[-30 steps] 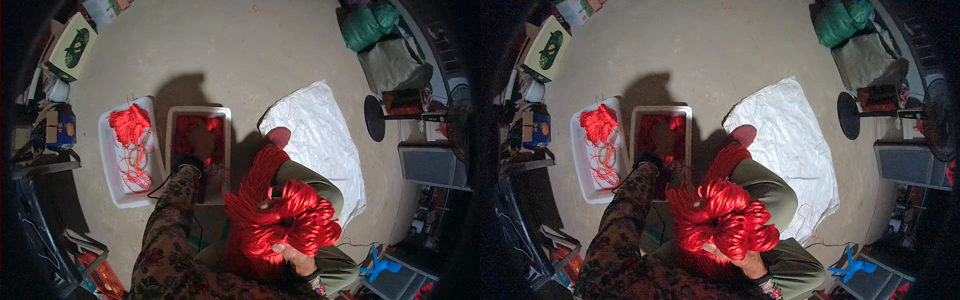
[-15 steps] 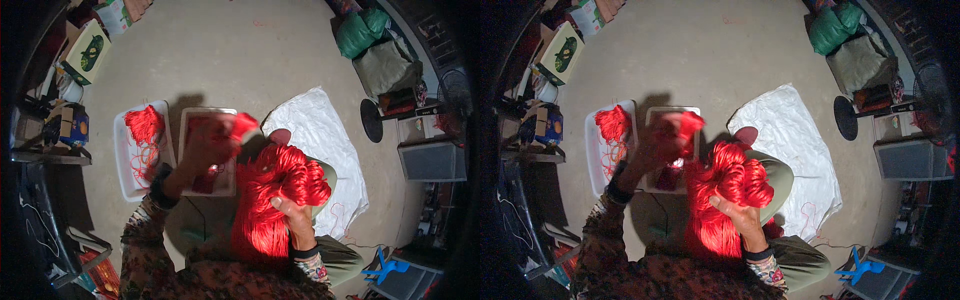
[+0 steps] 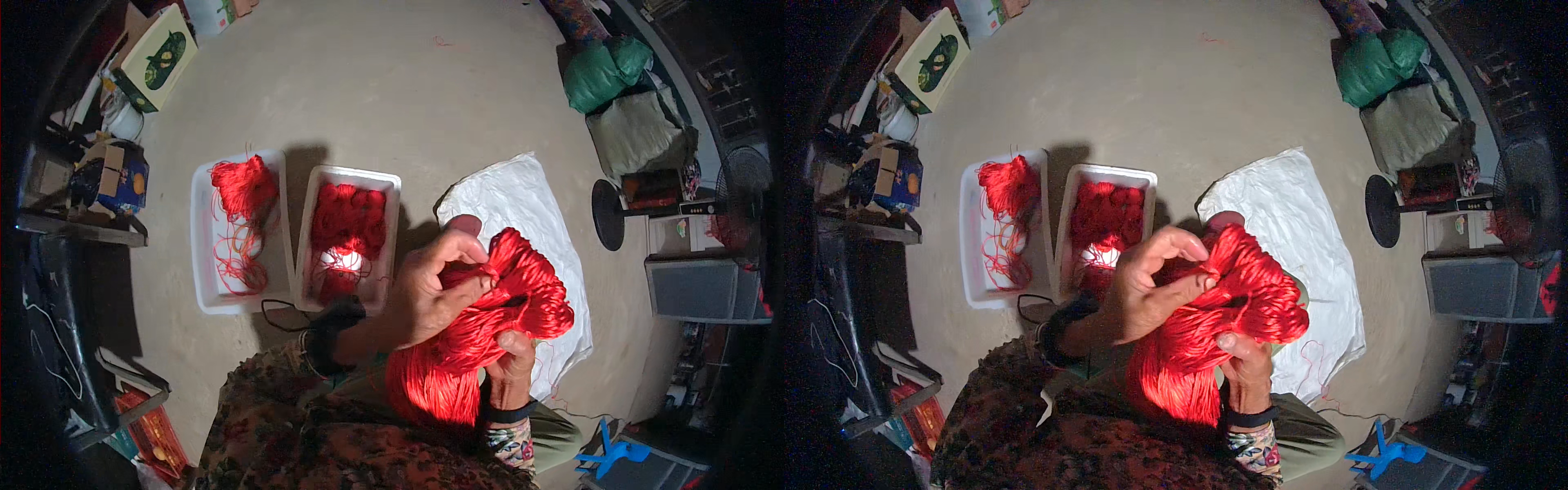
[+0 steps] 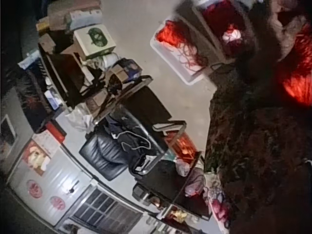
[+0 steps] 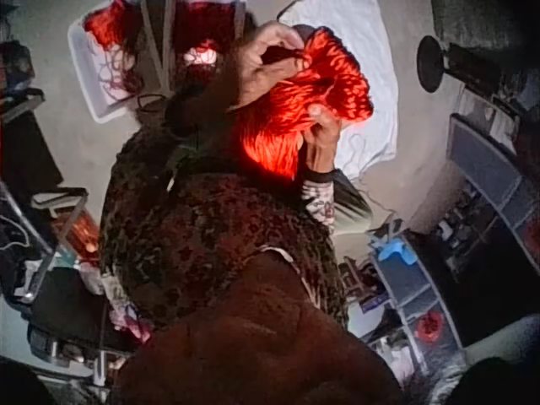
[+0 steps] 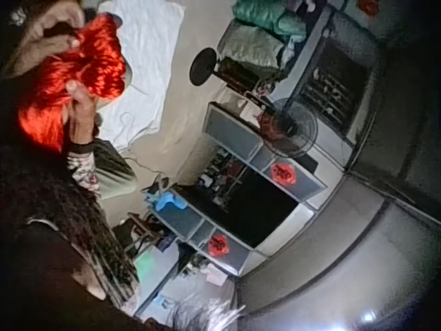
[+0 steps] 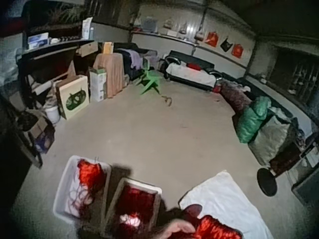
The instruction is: Winding and tying bundles of red yarn or thread while sitting on a stool and using scissors to cut the thread.
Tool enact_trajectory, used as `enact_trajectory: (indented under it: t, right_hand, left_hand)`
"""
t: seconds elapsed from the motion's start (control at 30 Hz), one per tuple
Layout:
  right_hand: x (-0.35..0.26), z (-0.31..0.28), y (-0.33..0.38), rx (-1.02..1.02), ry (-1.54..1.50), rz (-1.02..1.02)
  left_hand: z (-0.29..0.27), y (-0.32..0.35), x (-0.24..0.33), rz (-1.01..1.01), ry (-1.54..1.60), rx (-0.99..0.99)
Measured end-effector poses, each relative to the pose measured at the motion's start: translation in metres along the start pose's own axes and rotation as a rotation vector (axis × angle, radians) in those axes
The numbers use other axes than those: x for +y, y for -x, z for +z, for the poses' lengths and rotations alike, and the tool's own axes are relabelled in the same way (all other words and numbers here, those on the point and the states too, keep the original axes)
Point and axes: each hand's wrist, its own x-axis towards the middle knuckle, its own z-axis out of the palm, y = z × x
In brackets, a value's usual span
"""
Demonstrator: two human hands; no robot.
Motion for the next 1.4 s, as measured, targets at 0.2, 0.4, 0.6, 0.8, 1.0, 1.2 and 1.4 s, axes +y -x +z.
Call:
enact_trajectory:
  t: [0.2, 0.4, 0.6, 0.8, 1.0, 1.2, 1.4]
  right_hand:
    - [0.006, 0.002, -0.001, 0.06, 0.093, -0.047]
    - [-0.002, 0.013, -0.007, 0.095, -0.032, -0.089]
    - [-0.003, 0.001, 0.001, 0.119, 0.159, -0.134]
    - [-0.001, -0.019, 0.008, 0.193, 0.237, -0.039]
    - [0.003, -0.031, 0.01, 0.251, 0.304, 0.054]
    - [0.002, -0.036, 0.011, 0.282, 0.322, 0.088]
    - [0.007, -0.047, 0.017, 0.256, 0.304, 0.094]
  left_hand:
    - [-0.004, -0.006, -0.01, 0.25, -0.427, 0.082]
    - [-0.019, -0.011, -0.012, 0.138, -0.272, 0.02]
    - [-0.15, -0.015, -0.177, -0.094, -0.447, 0.461]
    - [-0.222, -0.031, -0.282, -0.295, -0.75, 0.417]
    - [-0.197, -0.073, -0.305, -0.712, -1.09, 0.383]
    - [-0.176, -0.077, -0.327, -0.717, -1.266, 0.456]
    - [-0.216, -0.065, -0.343, -0.815, -1.154, 0.434]
